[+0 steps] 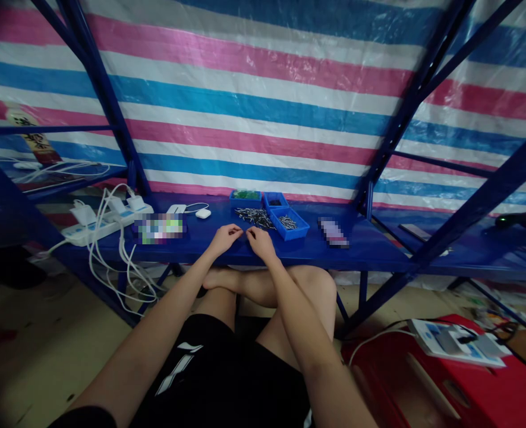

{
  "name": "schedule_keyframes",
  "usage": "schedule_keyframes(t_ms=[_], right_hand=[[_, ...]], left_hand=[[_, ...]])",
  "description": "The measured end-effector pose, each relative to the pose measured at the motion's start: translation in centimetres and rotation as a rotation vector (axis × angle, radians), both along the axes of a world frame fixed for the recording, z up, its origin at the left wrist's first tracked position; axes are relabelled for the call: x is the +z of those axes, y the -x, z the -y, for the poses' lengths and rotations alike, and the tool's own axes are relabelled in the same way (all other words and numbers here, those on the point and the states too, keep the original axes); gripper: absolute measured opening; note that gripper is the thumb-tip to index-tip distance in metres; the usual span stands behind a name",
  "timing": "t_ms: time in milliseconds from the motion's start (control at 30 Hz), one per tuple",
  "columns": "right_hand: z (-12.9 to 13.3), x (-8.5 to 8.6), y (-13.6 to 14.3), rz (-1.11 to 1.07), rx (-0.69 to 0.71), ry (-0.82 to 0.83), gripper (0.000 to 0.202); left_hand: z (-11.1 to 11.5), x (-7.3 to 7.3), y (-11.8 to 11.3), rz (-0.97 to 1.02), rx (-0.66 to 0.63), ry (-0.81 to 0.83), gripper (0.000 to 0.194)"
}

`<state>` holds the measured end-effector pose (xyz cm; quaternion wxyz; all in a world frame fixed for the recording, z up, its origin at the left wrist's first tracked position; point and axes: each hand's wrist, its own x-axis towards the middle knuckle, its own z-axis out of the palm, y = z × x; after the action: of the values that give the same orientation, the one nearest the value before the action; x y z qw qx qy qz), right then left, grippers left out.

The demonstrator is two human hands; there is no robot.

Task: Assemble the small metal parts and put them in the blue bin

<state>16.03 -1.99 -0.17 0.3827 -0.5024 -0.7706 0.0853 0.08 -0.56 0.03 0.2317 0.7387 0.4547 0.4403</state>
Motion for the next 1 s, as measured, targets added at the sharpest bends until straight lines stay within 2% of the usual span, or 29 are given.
schedule_keyframes(t_ms=[1000], right_hand=[[0.23,0.21,0.05,0.0,-0.01,0.025,0.02]], left_hand=[[0.34,0.32,-0.05,-0.008,0.003,0.004,0.022]])
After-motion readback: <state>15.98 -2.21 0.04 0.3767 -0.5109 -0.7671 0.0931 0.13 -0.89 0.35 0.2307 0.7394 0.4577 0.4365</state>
